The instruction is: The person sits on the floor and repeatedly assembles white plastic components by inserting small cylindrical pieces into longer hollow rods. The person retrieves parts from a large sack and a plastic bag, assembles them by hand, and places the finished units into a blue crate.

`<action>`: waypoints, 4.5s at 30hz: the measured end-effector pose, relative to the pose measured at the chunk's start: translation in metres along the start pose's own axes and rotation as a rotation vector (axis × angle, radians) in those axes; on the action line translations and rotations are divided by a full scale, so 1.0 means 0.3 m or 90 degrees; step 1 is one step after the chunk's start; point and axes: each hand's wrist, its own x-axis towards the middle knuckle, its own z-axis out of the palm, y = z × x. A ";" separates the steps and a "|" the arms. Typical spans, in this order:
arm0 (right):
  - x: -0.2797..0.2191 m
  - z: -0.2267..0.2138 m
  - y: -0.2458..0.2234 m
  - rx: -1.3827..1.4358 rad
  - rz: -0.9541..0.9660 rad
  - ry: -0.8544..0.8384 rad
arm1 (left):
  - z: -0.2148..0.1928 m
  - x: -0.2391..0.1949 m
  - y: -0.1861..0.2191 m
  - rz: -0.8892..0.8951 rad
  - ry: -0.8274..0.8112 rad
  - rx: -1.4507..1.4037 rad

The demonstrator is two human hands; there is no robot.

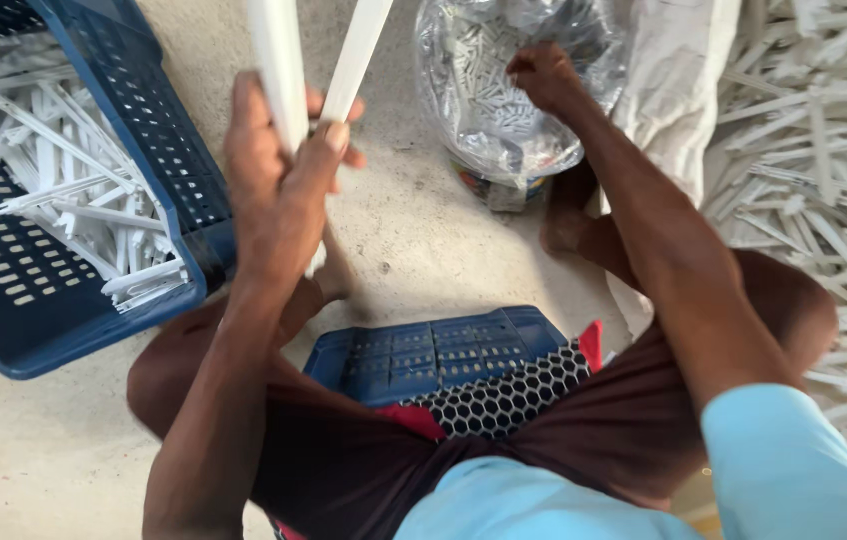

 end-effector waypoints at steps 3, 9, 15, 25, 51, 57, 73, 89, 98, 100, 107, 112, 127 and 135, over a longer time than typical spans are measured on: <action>0.029 0.127 0.137 -0.250 -0.038 0.000 | -0.029 -0.021 0.048 -0.013 0.020 -0.006; -0.064 0.332 0.220 -0.395 -0.007 0.031 | -0.023 -0.033 0.133 -0.050 0.060 0.020; -0.030 0.264 0.257 -0.074 0.024 0.084 | -0.008 -0.032 0.124 -0.048 0.047 0.071; -0.063 0.066 0.185 0.642 0.294 0.165 | 0.028 -0.025 0.057 0.018 0.017 0.118; -0.163 0.083 0.090 1.167 0.023 0.118 | 0.065 -0.002 0.031 0.010 -0.017 0.174; -0.221 0.016 -0.065 1.173 0.034 0.104 | 0.081 0.011 0.010 0.026 -0.011 0.179; -0.561 -0.347 -0.761 1.045 -0.087 0.037 | 0.097 0.082 -0.044 0.131 0.036 0.099; -0.475 -0.483 -0.845 0.958 -0.083 0.101 | 0.126 0.155 -0.081 0.130 0.041 0.103; -0.524 -0.492 -0.877 0.849 -0.096 0.151 | 0.153 0.175 -0.093 0.097 -0.070 0.072; -0.526 -0.497 -0.881 0.813 -0.096 0.178 | 0.157 0.178 -0.097 0.094 -0.062 0.080; -0.540 -0.457 -0.888 0.733 -0.125 0.166 | 0.170 0.194 -0.087 0.077 -0.037 0.161; -0.527 -0.438 -0.872 0.595 -0.193 0.190 | 0.183 0.189 -0.088 0.081 -0.064 0.166; -0.524 -0.441 -0.861 0.586 -0.150 0.176 | 0.185 0.199 -0.126 0.124 -0.086 0.184; -0.515 -0.431 -0.855 0.590 -0.135 0.178 | 0.207 0.189 -0.119 0.091 -0.091 0.216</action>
